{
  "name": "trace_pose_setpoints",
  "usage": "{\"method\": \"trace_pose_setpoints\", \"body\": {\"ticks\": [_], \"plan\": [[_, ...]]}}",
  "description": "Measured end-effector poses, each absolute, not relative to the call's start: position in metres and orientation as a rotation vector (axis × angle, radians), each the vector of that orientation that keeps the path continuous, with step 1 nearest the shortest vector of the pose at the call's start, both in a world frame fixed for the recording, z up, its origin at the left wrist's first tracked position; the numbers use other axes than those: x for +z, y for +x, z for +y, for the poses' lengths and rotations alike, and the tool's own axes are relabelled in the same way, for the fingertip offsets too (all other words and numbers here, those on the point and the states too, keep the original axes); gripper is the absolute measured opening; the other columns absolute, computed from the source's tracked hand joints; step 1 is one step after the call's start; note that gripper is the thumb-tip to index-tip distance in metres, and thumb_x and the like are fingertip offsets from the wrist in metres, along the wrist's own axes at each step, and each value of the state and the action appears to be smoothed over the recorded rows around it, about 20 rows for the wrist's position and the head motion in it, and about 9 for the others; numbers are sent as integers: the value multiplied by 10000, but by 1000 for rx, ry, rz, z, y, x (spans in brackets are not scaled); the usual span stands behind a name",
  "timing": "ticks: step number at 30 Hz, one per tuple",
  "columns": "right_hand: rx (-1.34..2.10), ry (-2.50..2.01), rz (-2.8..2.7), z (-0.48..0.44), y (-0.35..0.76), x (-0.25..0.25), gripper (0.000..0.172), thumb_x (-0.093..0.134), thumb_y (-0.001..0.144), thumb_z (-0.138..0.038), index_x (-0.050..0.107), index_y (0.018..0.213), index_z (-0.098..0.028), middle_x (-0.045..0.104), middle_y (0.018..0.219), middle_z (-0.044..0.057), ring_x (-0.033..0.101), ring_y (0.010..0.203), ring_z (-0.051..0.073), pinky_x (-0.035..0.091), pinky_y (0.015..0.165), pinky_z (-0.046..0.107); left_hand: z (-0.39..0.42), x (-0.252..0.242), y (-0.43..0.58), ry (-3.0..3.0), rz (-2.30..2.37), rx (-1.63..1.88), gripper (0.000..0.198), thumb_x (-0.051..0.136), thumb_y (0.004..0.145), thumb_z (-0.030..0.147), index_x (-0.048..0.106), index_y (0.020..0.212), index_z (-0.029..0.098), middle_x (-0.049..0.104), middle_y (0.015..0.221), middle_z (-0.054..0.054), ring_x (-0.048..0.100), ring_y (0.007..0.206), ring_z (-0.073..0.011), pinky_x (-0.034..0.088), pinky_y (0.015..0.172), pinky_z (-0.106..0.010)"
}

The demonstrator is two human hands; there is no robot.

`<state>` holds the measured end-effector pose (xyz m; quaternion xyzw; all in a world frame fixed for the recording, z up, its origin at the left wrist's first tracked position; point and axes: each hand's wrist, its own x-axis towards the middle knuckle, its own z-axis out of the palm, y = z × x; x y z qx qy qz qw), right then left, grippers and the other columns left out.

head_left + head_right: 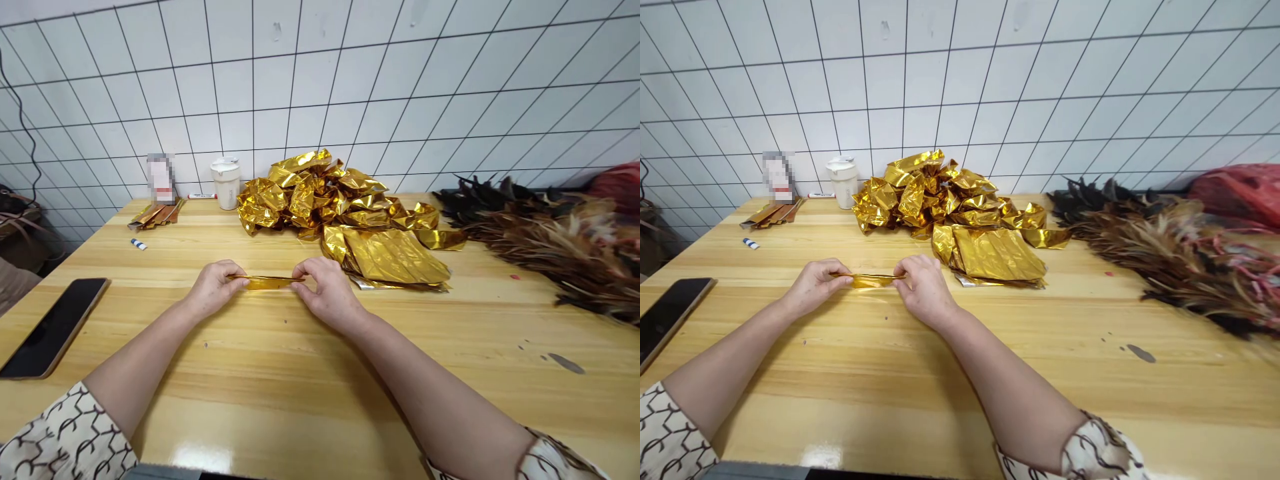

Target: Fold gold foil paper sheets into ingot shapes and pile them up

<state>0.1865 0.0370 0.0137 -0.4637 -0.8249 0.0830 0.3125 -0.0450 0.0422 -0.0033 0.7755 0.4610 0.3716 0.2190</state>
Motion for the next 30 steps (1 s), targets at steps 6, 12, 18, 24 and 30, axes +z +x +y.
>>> {"method": "trace_pose_setpoints", "body": {"ticks": [6, 12, 18, 24, 30], "plan": [[-79, -1049, -2381, 29, 181, 11, 117, 543, 876, -248, 636, 909, -186, 687, 870, 80, 524, 852, 224, 313, 832, 396, 35, 1, -41, 2407, 1209, 1049, 176, 566, 845, 229, 664, 703, 196, 656, 686, -24, 591, 664, -155, 465, 657, -274], [-223, -960, -2418, 24, 174, 10, 263, 436, 937, -196, 639, 771, -181, 652, 730, 48, 493, 747, 180, 299, 830, 367, 30, -1, -34, 2718, 1168, 1038, 209, 509, 905, 282, 679, 822, 192, 673, 756, -55, 604, 726, -177, 470, 701, -304], [-313, -837, -2425, 17, 168, 9, 279, 410, 947, -192, 627, 772, -187, 618, 717, 38, 481, 748, 173, 302, 824, 352, 24, 1, -27, 2853, 1175, 928, 243, 476, 917, 266, 683, 802, 209, 668, 767, -58, 594, 753, -183, 462, 711, -313], [-305, -913, -2411, 24, 175, 10, 276, 406, 945, -198, 623, 775, -186, 623, 729, 50, 472, 746, 185, 306, 803, 348, 29, -1, -33, 2875, 1210, 987, 268, 457, 931, 269, 677, 792, 201, 665, 740, -57, 597, 719, -175, 466, 688, -299], [-319, -993, -2414, 30, 181, 11, 272, 396, 945, -196, 625, 801, -176, 639, 757, 70, 481, 759, 201, 317, 790, 347, 35, -2, -42, 2854, 1216, 1060, 283, 441, 943, 271, 670, 799, 189, 672, 746, -62, 607, 699, -177, 465, 658, -292]]}}
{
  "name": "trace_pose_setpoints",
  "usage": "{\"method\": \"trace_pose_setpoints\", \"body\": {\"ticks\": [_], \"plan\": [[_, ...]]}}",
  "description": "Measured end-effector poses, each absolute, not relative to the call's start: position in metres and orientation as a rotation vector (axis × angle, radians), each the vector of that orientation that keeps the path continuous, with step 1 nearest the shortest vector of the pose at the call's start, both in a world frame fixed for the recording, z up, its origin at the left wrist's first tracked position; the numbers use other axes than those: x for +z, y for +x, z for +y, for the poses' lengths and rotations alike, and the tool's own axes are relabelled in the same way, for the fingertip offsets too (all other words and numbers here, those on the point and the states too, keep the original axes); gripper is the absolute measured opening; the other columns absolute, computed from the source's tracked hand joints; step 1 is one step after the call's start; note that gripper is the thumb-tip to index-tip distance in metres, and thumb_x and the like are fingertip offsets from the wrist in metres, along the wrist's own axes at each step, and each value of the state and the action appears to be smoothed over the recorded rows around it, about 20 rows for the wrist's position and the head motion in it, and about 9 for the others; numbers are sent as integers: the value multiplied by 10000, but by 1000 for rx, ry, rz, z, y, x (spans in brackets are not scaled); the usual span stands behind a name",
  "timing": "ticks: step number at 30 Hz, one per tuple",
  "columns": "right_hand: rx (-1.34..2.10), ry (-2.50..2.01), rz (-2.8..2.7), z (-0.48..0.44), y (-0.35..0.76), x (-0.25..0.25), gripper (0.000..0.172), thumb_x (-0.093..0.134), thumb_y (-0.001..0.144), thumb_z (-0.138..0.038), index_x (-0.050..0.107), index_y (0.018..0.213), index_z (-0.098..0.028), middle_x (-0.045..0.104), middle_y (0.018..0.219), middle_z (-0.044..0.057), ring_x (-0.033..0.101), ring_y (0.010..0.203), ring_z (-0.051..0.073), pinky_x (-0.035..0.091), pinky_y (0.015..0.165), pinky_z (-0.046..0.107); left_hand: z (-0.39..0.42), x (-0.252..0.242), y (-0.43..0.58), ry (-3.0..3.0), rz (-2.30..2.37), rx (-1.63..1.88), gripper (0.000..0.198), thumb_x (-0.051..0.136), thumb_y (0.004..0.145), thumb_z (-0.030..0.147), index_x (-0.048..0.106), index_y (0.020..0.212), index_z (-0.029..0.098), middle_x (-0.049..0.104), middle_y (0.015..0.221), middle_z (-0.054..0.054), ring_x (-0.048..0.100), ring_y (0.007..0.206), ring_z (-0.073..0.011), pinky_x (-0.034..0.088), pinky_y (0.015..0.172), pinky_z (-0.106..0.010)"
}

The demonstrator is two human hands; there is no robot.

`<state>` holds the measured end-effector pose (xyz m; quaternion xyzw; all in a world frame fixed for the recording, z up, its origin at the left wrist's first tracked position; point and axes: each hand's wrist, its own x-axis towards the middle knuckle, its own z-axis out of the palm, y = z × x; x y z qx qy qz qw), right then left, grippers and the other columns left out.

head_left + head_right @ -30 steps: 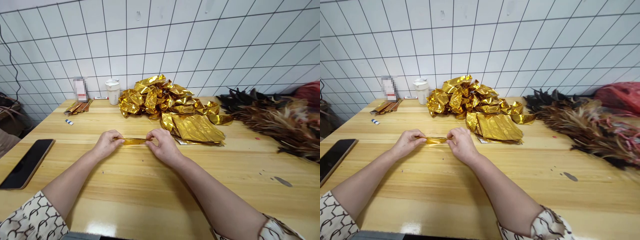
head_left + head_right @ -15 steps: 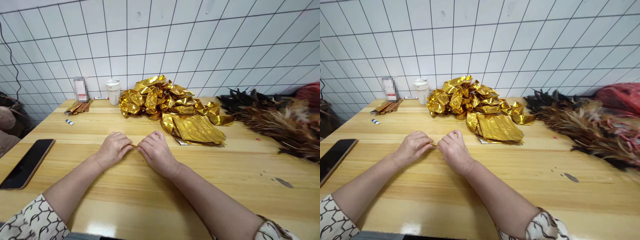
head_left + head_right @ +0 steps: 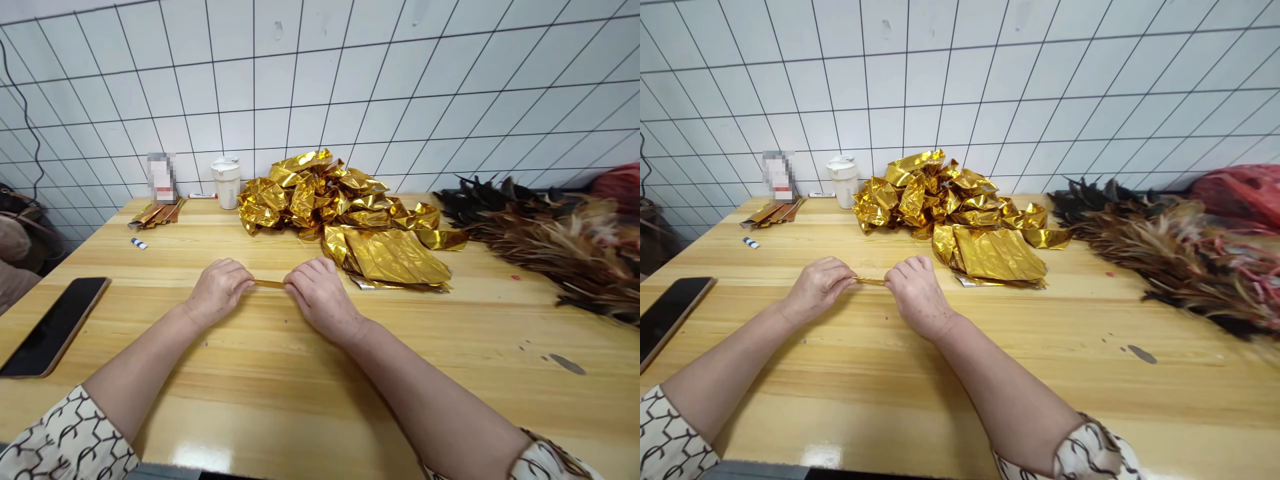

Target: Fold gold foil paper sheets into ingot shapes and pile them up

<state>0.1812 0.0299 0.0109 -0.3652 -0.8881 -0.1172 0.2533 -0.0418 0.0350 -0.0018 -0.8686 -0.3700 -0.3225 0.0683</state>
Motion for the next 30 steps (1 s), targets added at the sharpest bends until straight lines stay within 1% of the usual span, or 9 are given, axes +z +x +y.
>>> {"method": "trace_pose_setpoints", "body": {"ticks": [6, 10, 14, 17, 20, 23, 26, 30], "plan": [[-314, -1047, -2397, 33, 185, 13, 225, 448, 930, -222, 620, 790, -180, 646, 744, 74, 501, 752, 212, 334, 776, 346, 38, -1, -46, -2630, -1208, -889, 250, 481, 924, 265, 675, 781, 200, 688, 736, -54, 620, 692, -178, 472, 662, -288], [-323, -1053, -2405, 36, 189, 14, 249, 442, 937, -244, 620, 784, -164, 653, 718, 74, 513, 701, 197, 343, 775, 341, 40, -3, -50, -2595, -1272, -813, 221, 512, 910, 273, 684, 782, 217, 699, 723, -33, 628, 678, -170, 471, 645, -269], [-267, -1080, -2401, 38, 192, 13, 277, 437, 945, -277, 614, 755, -181, 654, 653, 46, 522, 626, 173, 364, 744, 315, 43, -5, -55, -2572, -1290, -797, 176, 537, 895, 255, 699, 835, 223, 709, 724, -23, 638, 668, -163, 468, 622, -252], [-171, -1119, -2330, 38, 192, 11, 249, 468, 929, -281, 621, 753, -194, 663, 639, 38, 555, 621, 171, 388, 695, 290, 45, -7, -57, -2572, -1289, -830, 171, 535, 887, 215, 706, 883, 216, 707, 715, -24, 641, 656, -164, 466, 602, -248], [15, -1139, -2221, 38, 190, 10, 197, 505, 897, -256, 631, 753, -206, 689, 691, 38, 598, 654, 172, 416, 676, 278, 45, -9, -58, -2576, -1298, -885, 196, 527, 877, 168, 710, 923, 220, 711, 736, -23, 648, 676, -158, 472, 613, -241], [302, -1125, -2066, 39, 188, 9, 173, 517, 859, -251, 635, 740, -210, 696, 716, 30, 619, 664, 168, 443, 648, 271, 46, -11, -59, -2573, -1300, -989, 223, 529, 863, 132, 713, 960, 213, 702, 725, -25, 643, 667, -151, 467, 604, -232], [562, -1119, -1883, 39, 185, 7, 151, 535, 803, -276, 640, 721, -205, 677, 679, 19, 615, 645, 168, 459, 616, 275, 48, -13, -60, -2577, -1296, -1098, 239, 536, 847, 104, 720, 965, 203, 674, 674, -18, 622, 627, -142, 452, 580, -225], [852, -1139, -1668, 41, 181, 6, 127, 591, 706, -313, 637, 709, -195, 639, 620, 2, 575, 566, 150, 464, 570, 283, 50, -17, -59, -2607, -1298, -1243, 279, 529, 832, 63, 723, 969, 210, 652, 663, -7, 613, 636, -131, 455, 595, -217]]}}
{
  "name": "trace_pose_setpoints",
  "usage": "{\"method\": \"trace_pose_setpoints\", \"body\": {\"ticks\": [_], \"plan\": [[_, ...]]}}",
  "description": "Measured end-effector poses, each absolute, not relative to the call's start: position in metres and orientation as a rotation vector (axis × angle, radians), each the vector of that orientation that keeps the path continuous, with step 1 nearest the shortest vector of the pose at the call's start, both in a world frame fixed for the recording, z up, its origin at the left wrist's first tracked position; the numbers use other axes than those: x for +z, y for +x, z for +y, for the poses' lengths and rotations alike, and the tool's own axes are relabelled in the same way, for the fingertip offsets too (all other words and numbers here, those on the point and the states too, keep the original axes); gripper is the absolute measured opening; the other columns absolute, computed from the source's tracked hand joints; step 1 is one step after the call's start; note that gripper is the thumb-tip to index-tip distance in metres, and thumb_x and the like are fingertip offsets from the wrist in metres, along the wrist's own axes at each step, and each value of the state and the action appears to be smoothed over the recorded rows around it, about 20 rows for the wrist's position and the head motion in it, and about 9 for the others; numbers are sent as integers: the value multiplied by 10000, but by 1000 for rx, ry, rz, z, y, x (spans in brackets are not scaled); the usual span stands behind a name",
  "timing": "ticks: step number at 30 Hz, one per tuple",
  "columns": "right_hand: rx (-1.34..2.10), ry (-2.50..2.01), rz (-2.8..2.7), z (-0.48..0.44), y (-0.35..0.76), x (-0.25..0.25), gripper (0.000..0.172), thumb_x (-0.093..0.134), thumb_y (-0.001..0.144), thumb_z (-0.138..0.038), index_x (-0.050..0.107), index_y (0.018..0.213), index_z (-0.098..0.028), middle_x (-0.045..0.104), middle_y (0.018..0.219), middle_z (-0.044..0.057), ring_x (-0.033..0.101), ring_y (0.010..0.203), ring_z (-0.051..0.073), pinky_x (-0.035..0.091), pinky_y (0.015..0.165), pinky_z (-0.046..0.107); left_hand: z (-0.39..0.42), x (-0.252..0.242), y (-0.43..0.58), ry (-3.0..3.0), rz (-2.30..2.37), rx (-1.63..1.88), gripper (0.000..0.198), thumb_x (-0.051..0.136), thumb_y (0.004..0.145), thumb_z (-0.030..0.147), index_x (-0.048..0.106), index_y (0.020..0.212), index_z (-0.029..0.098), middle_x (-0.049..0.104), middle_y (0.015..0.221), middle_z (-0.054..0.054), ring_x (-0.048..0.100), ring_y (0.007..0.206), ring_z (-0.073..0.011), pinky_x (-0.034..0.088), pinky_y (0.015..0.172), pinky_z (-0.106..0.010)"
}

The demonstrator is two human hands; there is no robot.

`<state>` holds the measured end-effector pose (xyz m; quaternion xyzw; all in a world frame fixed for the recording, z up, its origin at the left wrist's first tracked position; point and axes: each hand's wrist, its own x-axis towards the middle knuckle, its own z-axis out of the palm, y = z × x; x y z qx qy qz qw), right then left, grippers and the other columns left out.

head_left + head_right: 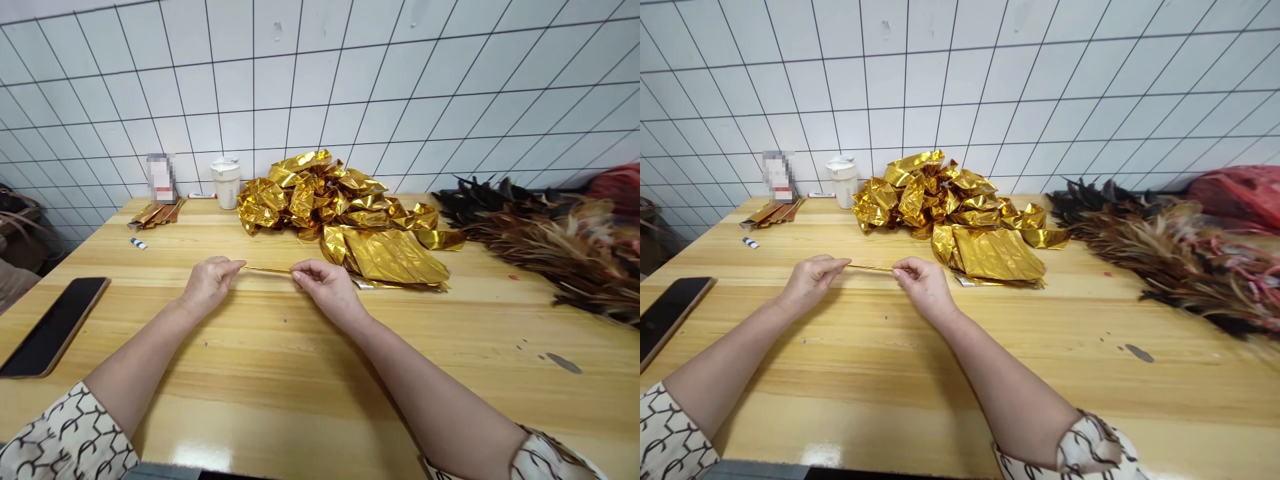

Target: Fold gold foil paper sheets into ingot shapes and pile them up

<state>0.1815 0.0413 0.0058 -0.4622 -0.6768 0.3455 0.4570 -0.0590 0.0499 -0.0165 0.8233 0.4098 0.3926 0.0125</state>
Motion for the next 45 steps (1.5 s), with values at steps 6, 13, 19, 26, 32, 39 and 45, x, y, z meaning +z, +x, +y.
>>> {"method": "trace_pose_setpoints", "body": {"ticks": [6, 13, 19, 26, 32, 39, 45], "plan": [[998, -1169, -1537, 44, 180, 3, 138, 641, 641, -306, 635, 714, -189, 626, 605, -6, 563, 544, 137, 472, 562, 282, 49, -18, -55, 2495, 1273, 1267, 260, 514, 848, 91, 726, 946, 205, 661, 729, -23, 623, 696, -138, 488, 643, -237], [661, -1113, -1800, 36, 176, 2, 102, 560, 772, -244, 651, 749, -203, 687, 700, 21, 620, 637, 160, 493, 615, 286, 42, -10, -48, 2745, 1260, 1241, 174, 545, 881, 228, 717, 881, 200, 687, 852, -60, 629, 797, -181, 504, 727, -317], [286, -945, -2102, 25, 173, 2, 169, 483, 884, -192, 648, 851, -200, 694, 775, 36, 623, 700, 162, 476, 668, 286, 35, -6, -37, 2898, 1130, 1291, 202, 502, 917, 217, 694, 864, 185, 685, 765, -57, 615, 703, -163, 478, 654, -286], [-266, -997, -2289, 14, 166, 9, 175, 615, 851, -330, 669, 911, -175, 660, 998, 122, 554, 924, 247, 391, 792, 379, 26, 0, -27, 3035, 1045, 1228, 264, 446, 939, 207, 660, 792, 166, 651, 676, -41, 575, 645, -161, 439, 613, -280], [-254, -934, -2432, 12, 162, 9, 253, 557, 902, -289, 632, 692, -168, 647, 682, 46, 515, 727, 181, 330, 788, 352, 19, 2, -20, 3088, 965, 1078, 351, 381, 954, 195, 619, 697, 168, 611, 638, -39, 542, 621, -154, 415, 601, -271], [-131, -935, -2492, 16, 166, 9, 291, 525, 915, -261, 600, 647, -178, 633, 620, 35, 495, 663, 169, 318, 745, 328, 21, 3, -24, 3047, 962, 847, 309, 397, 939, 197, 627, 733, 180, 643, 664, -39, 579, 650, -162, 438, 625, -279], [0, -1015, -2450, 20, 171, 11, 255, 472, 916, -185, 631, 718, -166, 660, 675, 55, 528, 689, 176, 323, 756, 334, 28, 7, -36, 2925, 1037, 854, 230, 471, 914, 190, 661, 786, 164, 666, 681, -52, 601, 644, -170, 453, 619, -276]]}}
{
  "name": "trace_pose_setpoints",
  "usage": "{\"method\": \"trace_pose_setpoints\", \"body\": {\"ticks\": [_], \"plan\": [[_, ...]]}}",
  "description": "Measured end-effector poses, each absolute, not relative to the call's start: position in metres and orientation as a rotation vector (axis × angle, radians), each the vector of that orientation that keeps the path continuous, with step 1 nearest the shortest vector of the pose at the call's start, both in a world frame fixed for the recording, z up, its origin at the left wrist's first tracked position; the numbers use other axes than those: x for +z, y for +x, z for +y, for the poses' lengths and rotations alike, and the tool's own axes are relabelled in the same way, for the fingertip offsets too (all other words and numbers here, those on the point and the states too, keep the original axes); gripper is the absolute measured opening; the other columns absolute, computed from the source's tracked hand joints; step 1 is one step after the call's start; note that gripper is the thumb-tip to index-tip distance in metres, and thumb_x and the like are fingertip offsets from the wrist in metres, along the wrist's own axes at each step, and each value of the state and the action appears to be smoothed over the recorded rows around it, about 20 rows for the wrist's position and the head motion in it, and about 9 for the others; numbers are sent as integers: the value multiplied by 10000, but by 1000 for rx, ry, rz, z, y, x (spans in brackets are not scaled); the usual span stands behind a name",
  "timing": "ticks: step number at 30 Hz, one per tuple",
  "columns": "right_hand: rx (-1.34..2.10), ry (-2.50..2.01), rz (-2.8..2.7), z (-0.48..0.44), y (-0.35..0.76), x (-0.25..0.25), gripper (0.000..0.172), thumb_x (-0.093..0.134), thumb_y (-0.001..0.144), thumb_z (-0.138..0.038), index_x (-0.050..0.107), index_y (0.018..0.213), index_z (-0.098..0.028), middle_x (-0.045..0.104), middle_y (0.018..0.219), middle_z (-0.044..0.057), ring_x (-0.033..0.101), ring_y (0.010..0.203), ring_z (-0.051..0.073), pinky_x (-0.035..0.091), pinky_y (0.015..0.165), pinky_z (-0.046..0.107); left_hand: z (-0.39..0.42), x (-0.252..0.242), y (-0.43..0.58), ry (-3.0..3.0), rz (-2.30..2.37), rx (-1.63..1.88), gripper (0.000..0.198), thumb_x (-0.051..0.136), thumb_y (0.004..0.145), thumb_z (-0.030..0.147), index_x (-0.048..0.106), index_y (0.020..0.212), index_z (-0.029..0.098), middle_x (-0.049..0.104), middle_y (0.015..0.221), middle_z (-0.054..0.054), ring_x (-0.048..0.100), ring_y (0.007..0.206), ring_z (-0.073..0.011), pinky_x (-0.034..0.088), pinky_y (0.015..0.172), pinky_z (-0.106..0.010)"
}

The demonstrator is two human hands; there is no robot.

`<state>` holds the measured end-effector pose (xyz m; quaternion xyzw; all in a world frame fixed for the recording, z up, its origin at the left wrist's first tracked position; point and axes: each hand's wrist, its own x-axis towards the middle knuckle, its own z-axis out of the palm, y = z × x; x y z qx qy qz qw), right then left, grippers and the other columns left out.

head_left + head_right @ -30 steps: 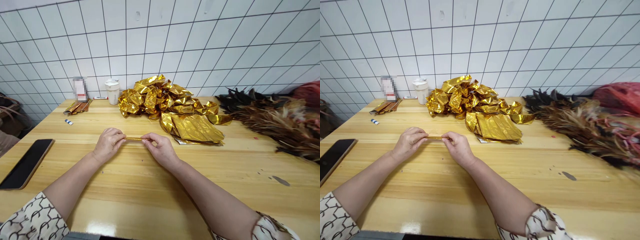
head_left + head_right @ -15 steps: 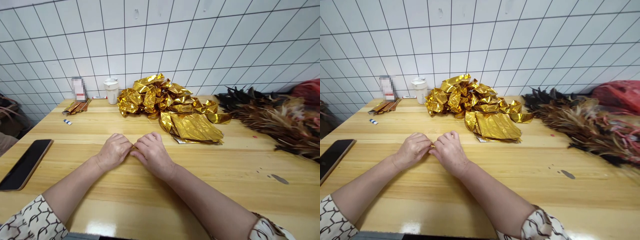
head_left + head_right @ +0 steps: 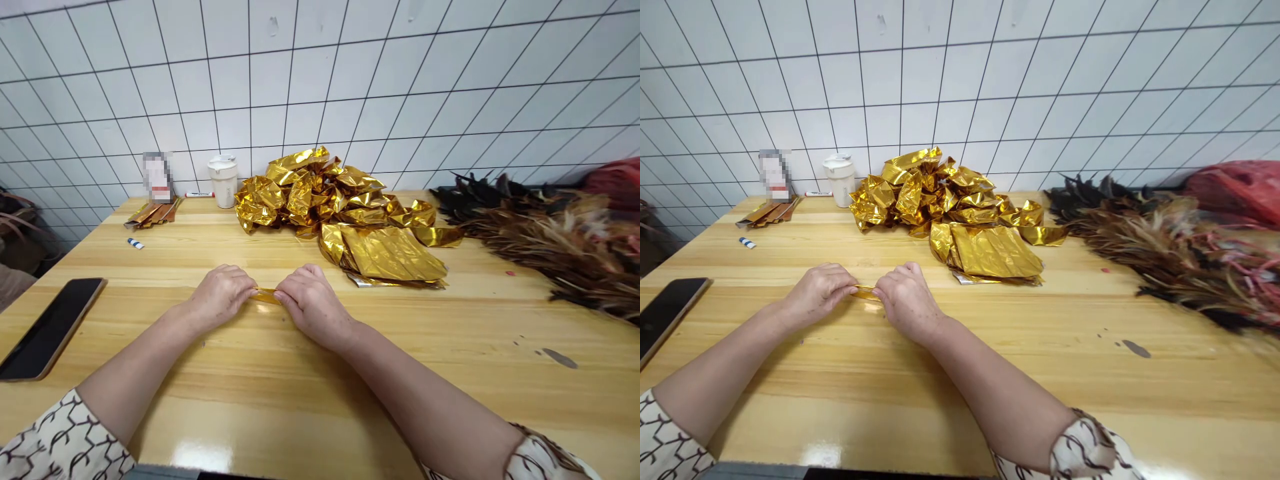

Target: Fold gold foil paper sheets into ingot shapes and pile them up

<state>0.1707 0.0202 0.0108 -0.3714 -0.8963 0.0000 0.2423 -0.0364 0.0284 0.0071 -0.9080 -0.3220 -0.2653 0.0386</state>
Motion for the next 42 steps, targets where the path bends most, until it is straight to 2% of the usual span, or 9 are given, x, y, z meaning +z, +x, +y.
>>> {"method": "trace_pose_setpoints", "body": {"ticks": [10, 15, 21, 27, 33, 37, 42], "plan": [[121, -1124, -2372, 30, 178, 13, 193, 497, 869, -118, 672, 819, -185, 691, 745, 52, 564, 735, 184, 345, 728, 320, 37, 9, -51, -2813, -1282, -715, 161, 536, 862, 157, 687, 814, 184, 692, 734, -44, 633, 693, -174, 480, 647, -269], [116, -1132, -2334, 33, 182, 13, 162, 545, 863, -168, 680, 775, -181, 696, 731, 51, 582, 726, 183, 359, 732, 319, 40, 6, -56, -2791, -1380, -732, 185, 526, 858, 148, 703, 864, 201, 711, 758, -42, 655, 714, -181, 487, 643, -265], [151, -1191, -2292, 35, 185, 13, 208, 539, 872, -242, 712, 758, -228, 712, 680, 26, 583, 658, 175, 380, 690, 304, 43, 2, -58, -2780, -1461, -833, 189, 558, 842, 165, 726, 898, 232, 734, 791, -25, 661, 693, -163, 485, 624, -246], [453, -1240, -2072, 36, 184, 8, 223, 529, 841, -273, 730, 755, -233, 729, 723, 29, 639, 680, 191, 436, 637, 293, 44, 0, -58, -2712, -1539, -938, 200, 577, 841, 165, 735, 938, 240, 718, 756, -24, 642, 647, -156, 457, 580, -241], [890, -1238, -1713, 37, 180, 6, 179, 586, 754, -318, 719, 735, -198, 595, 497, -25, 548, 475, 137, 459, 516, 267, 46, -6, -60, -2686, -1439, -1007, 286, 515, 861, 129, 720, 1016, 256, 675, 727, -15, 617, 651, -138, 458, 589, -232], [1087, -1212, -1528, 37, 178, 9, 196, 663, 681, -357, 701, 739, -173, 627, 556, -11, 567, 494, 123, 495, 544, 269, 45, -8, -59, -2691, -1394, -1055, 301, 486, 879, 138, 716, 1031, 259, 666, 760, -22, 622, 699, -137, 476, 633, -234], [1166, -1191, -1416, 38, 177, 10, 216, 715, 622, -338, 689, 752, -167, 631, 562, -12, 594, 527, 127, 517, 596, 284, 45, -9, -58, -2702, -1393, -1106, 317, 495, 859, 112, 721, 1024, 261, 653, 747, -18, 610, 678, -132, 479, 630, -232]]}}
